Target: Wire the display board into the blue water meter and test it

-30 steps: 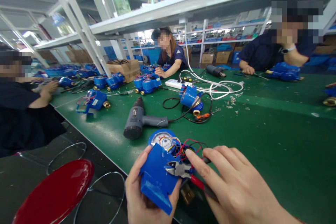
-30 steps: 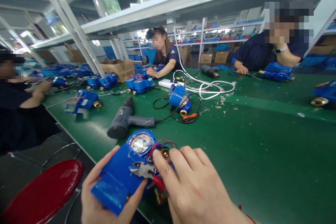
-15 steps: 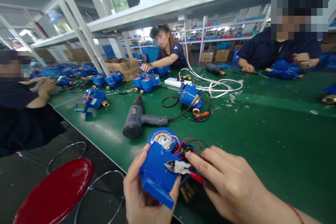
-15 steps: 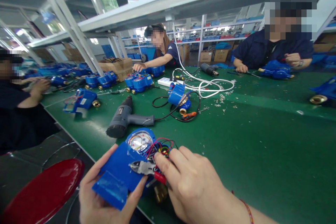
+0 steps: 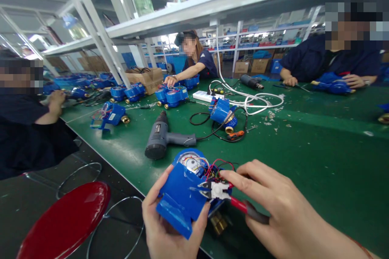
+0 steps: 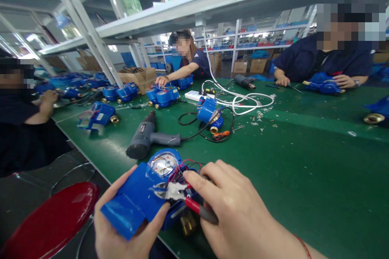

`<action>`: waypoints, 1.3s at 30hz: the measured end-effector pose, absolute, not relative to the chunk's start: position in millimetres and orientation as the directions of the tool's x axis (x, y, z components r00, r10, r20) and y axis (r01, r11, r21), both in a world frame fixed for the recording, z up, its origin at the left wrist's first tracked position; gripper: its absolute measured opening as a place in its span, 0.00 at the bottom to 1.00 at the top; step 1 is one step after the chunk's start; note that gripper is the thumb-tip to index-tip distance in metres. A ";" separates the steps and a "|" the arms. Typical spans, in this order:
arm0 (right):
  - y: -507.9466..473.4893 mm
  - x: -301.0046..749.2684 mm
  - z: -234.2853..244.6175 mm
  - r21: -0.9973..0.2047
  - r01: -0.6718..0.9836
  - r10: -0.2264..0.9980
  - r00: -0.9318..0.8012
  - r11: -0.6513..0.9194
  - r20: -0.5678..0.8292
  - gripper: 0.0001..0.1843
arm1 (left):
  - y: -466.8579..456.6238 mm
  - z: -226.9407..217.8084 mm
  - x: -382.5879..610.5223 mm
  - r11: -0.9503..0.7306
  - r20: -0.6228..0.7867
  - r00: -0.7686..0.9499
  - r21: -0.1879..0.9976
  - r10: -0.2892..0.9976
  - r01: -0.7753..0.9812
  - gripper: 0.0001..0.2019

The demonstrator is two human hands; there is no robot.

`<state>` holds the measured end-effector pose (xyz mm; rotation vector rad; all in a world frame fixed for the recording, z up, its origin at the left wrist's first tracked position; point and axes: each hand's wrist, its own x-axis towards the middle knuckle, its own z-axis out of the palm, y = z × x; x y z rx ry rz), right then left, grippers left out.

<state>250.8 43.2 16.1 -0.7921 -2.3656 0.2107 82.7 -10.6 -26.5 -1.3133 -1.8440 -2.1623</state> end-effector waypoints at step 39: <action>48.8 247.5 4.7 -0.556 0.246 0.567 -0.630 0.794 0.531 0.21 | -12.4 -22.8 75.5 -0.234 0.164 -0.700 0.972 0.695 -0.005 0.34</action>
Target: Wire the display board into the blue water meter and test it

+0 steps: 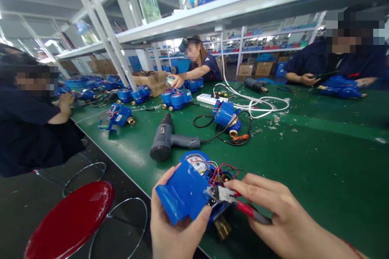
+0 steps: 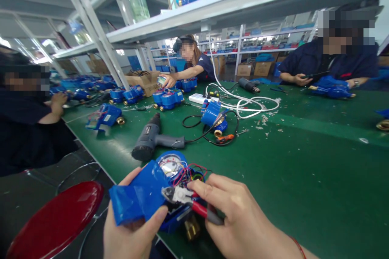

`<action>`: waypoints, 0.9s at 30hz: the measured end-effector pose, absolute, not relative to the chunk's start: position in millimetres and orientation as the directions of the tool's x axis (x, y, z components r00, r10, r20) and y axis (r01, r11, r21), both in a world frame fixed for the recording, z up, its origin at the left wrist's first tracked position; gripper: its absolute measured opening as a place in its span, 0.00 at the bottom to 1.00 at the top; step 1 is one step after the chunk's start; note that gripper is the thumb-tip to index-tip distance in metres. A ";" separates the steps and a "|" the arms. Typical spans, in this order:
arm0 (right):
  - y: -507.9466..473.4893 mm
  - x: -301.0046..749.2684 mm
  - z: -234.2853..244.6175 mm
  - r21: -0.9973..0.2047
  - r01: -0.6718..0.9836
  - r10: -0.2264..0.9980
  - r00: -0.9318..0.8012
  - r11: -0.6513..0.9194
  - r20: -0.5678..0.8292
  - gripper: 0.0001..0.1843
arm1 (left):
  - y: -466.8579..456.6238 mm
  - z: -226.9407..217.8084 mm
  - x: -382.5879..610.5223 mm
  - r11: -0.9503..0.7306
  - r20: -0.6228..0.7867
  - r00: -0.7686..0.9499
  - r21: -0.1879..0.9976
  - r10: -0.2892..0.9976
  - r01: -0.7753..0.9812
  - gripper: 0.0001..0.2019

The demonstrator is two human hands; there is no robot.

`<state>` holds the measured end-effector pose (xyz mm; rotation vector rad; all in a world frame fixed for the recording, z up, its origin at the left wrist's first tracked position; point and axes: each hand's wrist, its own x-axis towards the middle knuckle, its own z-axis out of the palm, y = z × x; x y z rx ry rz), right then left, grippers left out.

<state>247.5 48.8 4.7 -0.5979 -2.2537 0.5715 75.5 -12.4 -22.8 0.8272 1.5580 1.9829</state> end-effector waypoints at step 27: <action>60.4 275.0 33.4 -0.220 0.426 0.479 -0.779 0.878 0.404 0.28 | -6.3 1.9 46.0 -0.418 0.452 -0.214 0.889 0.866 0.186 0.36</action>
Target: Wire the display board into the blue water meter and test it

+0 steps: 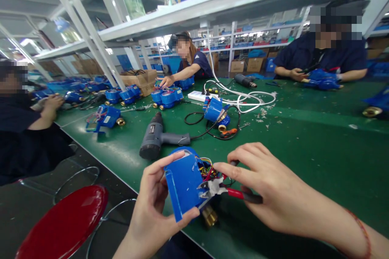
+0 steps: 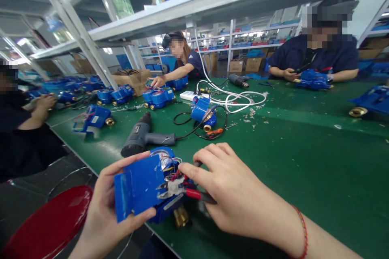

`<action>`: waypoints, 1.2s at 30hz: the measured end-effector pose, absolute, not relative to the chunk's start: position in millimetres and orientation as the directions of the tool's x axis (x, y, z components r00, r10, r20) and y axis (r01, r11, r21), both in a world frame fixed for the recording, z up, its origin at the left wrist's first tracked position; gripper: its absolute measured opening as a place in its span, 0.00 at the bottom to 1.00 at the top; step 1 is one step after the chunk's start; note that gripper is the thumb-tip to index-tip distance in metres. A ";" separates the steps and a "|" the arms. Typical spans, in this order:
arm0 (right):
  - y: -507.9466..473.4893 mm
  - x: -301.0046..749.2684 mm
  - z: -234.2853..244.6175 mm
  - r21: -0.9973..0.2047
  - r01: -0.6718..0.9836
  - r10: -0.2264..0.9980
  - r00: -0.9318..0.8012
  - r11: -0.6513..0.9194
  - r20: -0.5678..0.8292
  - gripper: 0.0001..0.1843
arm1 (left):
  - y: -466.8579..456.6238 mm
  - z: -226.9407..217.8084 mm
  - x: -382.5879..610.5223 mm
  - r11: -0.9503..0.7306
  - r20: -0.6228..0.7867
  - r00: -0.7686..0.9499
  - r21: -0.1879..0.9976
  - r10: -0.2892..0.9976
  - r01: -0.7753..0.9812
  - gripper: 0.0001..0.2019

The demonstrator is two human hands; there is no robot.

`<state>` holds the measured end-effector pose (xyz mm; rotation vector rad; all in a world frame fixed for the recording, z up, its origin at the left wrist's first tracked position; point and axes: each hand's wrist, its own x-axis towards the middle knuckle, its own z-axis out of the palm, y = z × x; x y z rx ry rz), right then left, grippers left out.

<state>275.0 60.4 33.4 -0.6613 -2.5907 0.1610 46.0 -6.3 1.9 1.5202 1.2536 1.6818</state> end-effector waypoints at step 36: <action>64.0 271.2 30.5 -0.300 0.421 0.510 -0.782 0.856 0.357 0.24 | 3.1 1.2 33.6 -0.296 0.289 -0.110 0.954 0.951 -0.049 0.43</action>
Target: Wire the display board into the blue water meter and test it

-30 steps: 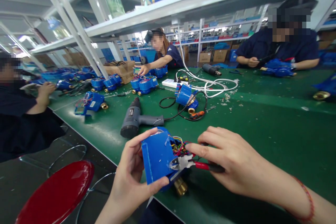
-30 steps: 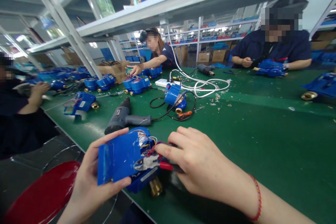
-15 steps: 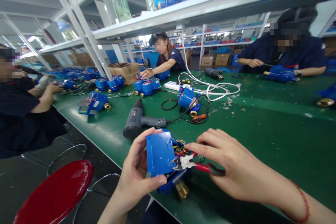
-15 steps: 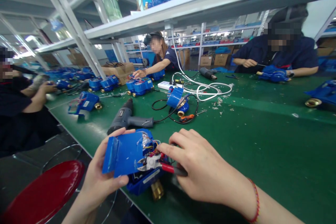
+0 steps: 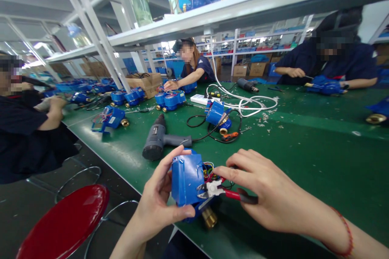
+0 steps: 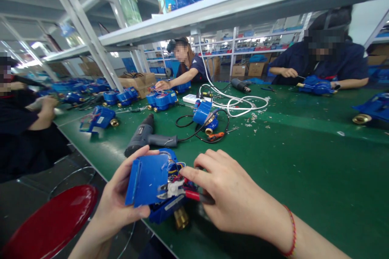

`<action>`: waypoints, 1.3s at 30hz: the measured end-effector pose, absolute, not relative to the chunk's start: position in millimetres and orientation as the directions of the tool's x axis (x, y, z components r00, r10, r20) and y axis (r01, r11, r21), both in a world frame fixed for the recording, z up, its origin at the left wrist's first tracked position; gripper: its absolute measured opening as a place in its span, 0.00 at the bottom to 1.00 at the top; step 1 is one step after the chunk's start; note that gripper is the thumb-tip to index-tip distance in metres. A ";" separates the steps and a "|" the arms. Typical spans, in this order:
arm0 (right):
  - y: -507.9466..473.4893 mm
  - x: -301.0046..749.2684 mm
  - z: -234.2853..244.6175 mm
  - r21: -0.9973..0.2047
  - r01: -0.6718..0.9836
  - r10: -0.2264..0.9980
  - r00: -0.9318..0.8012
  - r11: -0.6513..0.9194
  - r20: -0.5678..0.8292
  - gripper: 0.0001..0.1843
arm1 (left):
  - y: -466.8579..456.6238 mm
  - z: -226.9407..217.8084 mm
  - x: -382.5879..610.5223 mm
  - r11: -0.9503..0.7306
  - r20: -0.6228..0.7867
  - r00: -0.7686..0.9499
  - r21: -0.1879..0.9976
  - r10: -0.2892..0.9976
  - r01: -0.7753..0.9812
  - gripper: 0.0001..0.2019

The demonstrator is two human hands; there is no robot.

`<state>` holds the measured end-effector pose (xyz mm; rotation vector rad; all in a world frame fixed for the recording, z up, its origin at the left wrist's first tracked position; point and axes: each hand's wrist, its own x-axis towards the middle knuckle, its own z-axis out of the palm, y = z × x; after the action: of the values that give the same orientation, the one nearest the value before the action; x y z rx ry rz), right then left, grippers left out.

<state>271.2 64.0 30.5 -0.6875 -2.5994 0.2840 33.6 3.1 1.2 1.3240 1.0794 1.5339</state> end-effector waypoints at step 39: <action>64.2 284.5 38.4 -0.131 0.474 0.466 -0.711 0.871 0.526 0.27 | 11.6 -6.2 42.9 -0.310 0.259 -0.283 0.938 0.923 -0.153 0.44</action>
<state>284.5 64.2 38.4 -0.6802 -2.4772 -0.0180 42.9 11.6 -6.2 1.1302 1.0912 1.7087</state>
